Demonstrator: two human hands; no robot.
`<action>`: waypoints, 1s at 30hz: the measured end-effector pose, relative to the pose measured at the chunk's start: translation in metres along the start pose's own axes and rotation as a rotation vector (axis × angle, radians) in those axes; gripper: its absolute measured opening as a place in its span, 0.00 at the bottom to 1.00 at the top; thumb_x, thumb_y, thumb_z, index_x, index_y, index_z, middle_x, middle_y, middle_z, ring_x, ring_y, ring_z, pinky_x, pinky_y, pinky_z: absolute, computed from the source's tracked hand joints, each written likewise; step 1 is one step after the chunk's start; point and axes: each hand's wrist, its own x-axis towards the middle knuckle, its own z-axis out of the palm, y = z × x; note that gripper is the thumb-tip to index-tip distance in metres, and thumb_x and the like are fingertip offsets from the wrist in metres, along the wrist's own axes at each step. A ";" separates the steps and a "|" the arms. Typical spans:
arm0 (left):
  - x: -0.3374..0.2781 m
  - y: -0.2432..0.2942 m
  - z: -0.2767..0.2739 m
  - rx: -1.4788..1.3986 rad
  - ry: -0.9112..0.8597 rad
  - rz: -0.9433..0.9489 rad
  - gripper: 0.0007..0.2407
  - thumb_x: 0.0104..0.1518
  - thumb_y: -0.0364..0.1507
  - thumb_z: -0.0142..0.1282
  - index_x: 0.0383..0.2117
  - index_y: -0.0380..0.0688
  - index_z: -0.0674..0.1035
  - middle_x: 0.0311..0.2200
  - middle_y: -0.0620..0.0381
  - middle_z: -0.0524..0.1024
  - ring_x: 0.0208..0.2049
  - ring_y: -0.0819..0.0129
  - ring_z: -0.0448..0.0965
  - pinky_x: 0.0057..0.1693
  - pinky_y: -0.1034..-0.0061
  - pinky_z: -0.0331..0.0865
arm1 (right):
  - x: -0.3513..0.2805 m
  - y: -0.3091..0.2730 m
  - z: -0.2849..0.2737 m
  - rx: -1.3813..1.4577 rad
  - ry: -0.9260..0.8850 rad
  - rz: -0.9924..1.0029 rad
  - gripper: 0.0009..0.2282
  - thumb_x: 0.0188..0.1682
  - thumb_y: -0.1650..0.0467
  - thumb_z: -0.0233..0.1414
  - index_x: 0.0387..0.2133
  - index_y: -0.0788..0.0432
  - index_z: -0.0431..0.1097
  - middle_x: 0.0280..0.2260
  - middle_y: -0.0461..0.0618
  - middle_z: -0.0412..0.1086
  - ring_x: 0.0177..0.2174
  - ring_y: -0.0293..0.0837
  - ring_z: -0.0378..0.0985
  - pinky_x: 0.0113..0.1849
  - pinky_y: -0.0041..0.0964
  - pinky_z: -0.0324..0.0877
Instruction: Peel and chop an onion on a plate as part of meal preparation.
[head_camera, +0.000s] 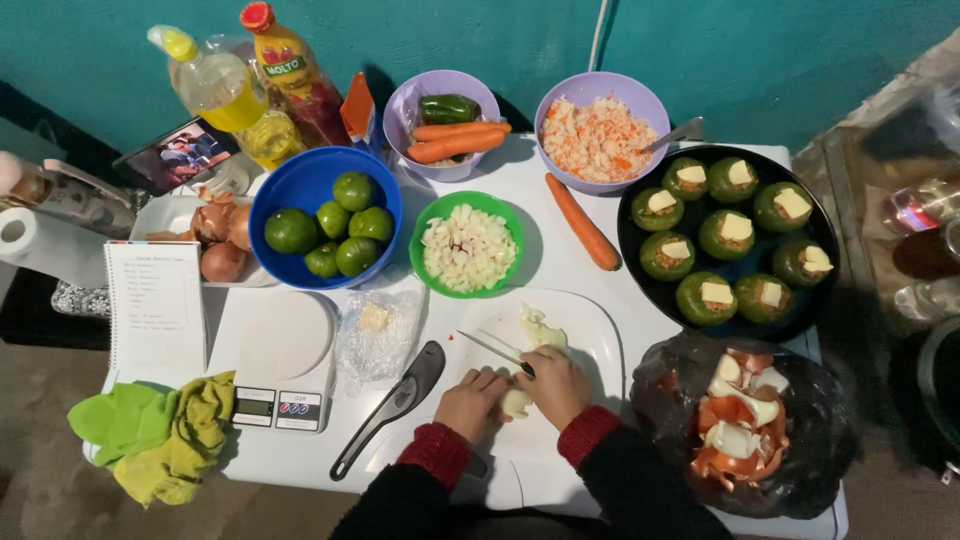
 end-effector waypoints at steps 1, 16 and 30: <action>-0.001 0.002 -0.002 0.001 0.002 -0.004 0.24 0.39 0.33 0.72 0.46 0.47 0.77 0.47 0.54 0.76 0.46 0.56 0.76 0.47 0.65 0.73 | 0.002 -0.002 -0.001 0.001 -0.003 -0.004 0.11 0.39 0.69 0.64 0.35 0.59 0.78 0.37 0.53 0.77 0.36 0.55 0.79 0.38 0.45 0.74; -0.017 0.017 -0.005 -0.061 0.039 -0.159 0.22 0.40 0.30 0.71 0.45 0.47 0.77 0.45 0.56 0.76 0.46 0.55 0.75 0.48 0.64 0.73 | 0.012 -0.011 0.028 -0.181 -0.186 0.090 0.11 0.40 0.69 0.64 0.31 0.61 0.71 0.36 0.61 0.72 0.35 0.62 0.79 0.36 0.53 0.75; -0.012 0.027 -0.011 -0.112 0.110 -0.190 0.22 0.36 0.27 0.72 0.42 0.47 0.79 0.43 0.57 0.78 0.45 0.55 0.76 0.48 0.63 0.74 | 0.006 0.005 0.005 0.202 -0.090 -0.051 0.07 0.35 0.74 0.64 0.26 0.61 0.75 0.26 0.58 0.73 0.29 0.59 0.77 0.31 0.49 0.72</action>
